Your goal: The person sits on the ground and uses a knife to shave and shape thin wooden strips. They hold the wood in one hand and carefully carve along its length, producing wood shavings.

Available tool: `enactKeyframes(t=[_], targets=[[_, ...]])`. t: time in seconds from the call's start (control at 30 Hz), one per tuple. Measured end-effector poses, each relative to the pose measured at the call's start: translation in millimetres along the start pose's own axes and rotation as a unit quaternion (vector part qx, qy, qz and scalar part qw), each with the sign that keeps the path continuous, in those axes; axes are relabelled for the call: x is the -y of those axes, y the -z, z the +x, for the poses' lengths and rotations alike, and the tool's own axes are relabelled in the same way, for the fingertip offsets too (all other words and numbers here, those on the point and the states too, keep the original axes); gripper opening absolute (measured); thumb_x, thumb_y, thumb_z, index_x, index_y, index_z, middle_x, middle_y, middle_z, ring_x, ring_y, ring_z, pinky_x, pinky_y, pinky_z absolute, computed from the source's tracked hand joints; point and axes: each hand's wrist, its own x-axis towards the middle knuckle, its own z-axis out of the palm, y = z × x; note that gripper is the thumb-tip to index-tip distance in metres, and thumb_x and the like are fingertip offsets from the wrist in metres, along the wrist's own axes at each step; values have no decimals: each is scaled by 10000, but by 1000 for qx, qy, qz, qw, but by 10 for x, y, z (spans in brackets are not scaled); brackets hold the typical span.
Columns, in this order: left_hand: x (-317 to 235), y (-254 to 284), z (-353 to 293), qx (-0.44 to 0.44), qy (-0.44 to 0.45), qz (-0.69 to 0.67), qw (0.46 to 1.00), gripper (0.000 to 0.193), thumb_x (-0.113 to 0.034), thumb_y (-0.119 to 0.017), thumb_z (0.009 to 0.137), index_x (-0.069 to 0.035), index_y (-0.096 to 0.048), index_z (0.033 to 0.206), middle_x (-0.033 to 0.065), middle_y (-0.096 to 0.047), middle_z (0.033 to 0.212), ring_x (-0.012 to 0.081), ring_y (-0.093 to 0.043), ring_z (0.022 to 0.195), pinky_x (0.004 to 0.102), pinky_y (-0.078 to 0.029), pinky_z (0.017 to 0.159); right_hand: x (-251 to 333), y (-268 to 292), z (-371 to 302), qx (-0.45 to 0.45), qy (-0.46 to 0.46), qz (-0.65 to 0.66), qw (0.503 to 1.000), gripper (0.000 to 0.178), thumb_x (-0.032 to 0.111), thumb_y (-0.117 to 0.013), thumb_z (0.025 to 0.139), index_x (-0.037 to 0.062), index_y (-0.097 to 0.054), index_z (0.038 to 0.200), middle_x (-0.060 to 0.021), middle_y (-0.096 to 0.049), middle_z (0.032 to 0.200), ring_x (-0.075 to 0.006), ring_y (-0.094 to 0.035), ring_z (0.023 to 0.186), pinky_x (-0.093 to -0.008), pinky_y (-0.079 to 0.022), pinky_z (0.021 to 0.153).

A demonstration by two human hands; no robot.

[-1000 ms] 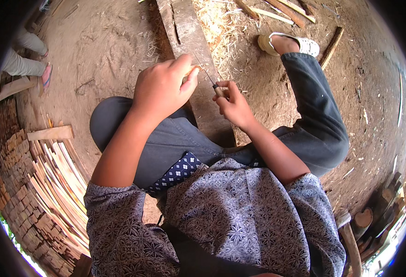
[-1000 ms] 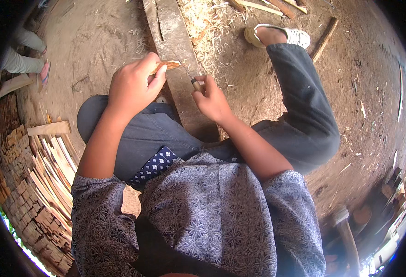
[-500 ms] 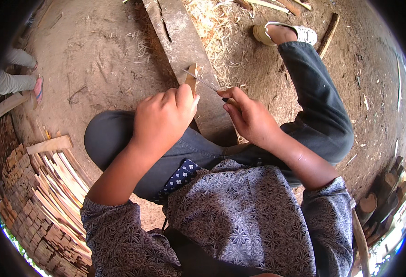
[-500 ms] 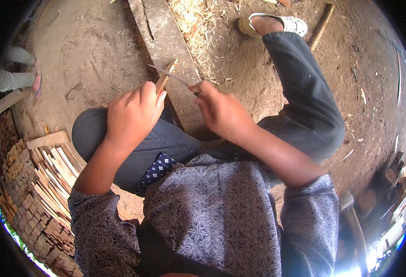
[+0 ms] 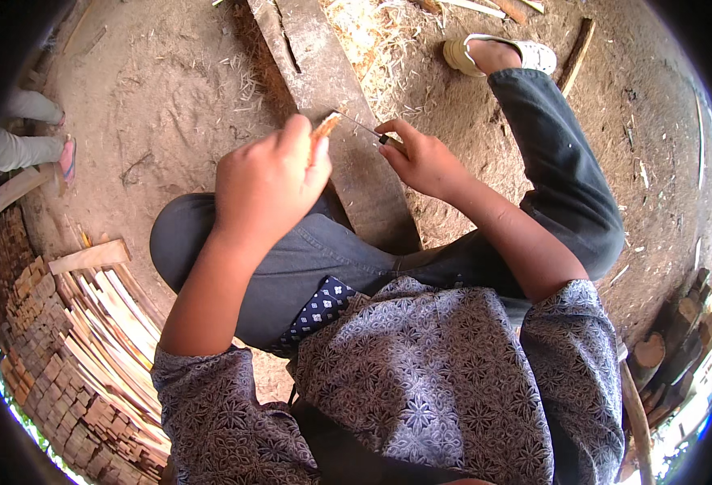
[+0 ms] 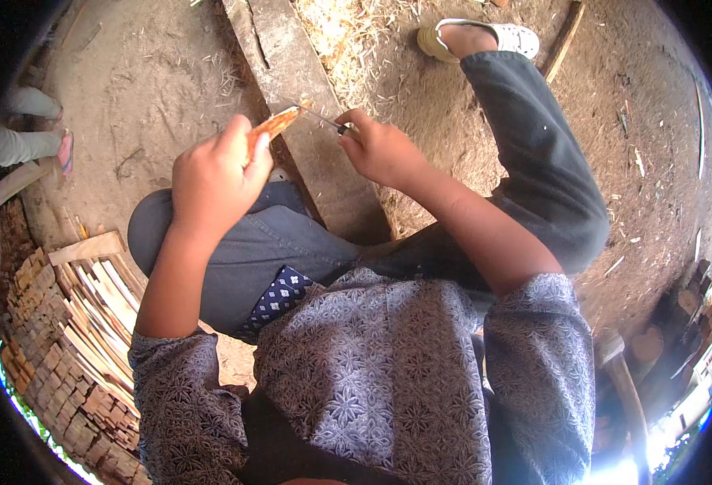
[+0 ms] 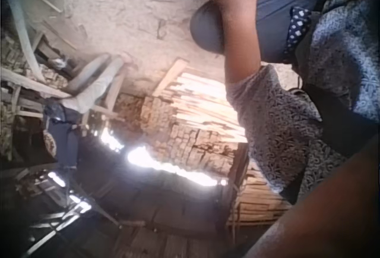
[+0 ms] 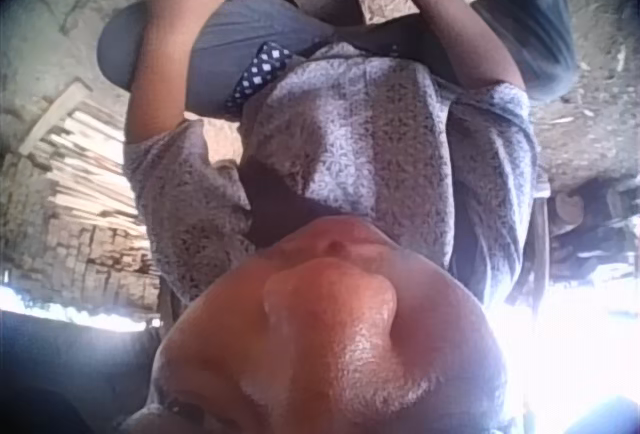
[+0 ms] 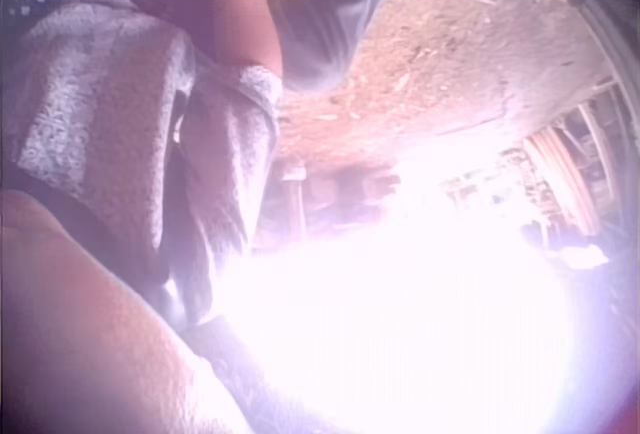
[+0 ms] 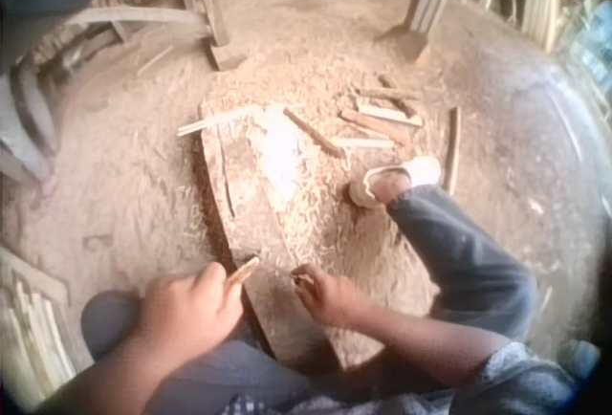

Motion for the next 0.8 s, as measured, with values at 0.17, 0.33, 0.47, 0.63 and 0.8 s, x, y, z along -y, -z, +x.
enactKeyframes(t=[0.17, 0.33, 0.47, 0.63, 0.8], targets=[[81, 5, -3, 16, 36, -103, 994, 144, -145, -637, 965, -47, -533, 947, 197, -637, 733, 414, -668, 691, 488, -493, 601, 444, 40, -173, -10, 22, 51, 998, 319, 295, -616, 1020, 72, -559, 1241, -248, -704, 870, -435, -704, 851, -500, -549, 767], [70, -29, -18, 45, 0, -118, 992, 136, -116, -647, 959, -45, -531, 956, 199, -646, 777, 420, -666, 718, 470, -506, 613, 375, -70, -200, -53, 36, 125, 990, 314, 314, -607, 1031, 35, -558, 1166, -266, -700, 887, -465, -695, 876, -514, -553, 763], [26, -33, -1, 57, -34, -85, 994, 150, -122, -654, 956, -45, -525, 945, 194, -633, 790, 419, -658, 737, 478, -504, 615, 192, -175, -142, -75, 10, 96, 993, 305, 321, -610, 1031, 38, -560, 1133, -261, -699, 896, -459, -697, 876, -518, -553, 754], [-45, -27, -26, 81, -77, -73, 991, 175, -141, -669, 948, -47, -523, 928, 179, -610, 819, 426, -643, 749, 503, -505, 621, 309, -179, -274, -90, 104, 147, 980, 297, 327, -608, 1027, 56, -557, 1135, -246, -712, 929, -458, -700, 872, -526, -560, 740], [-69, -42, -28, 93, -78, -68, 990, 182, -142, -672, 944, -48, -519, 916, 172, -601, 825, 425, -640, 746, 503, -511, 626, 216, -185, -223, -45, -1, 111, 993, 304, 320, -591, 1029, 65, -533, 1186, -263, -709, 930, -461, -696, 907, -543, -549, 793]])
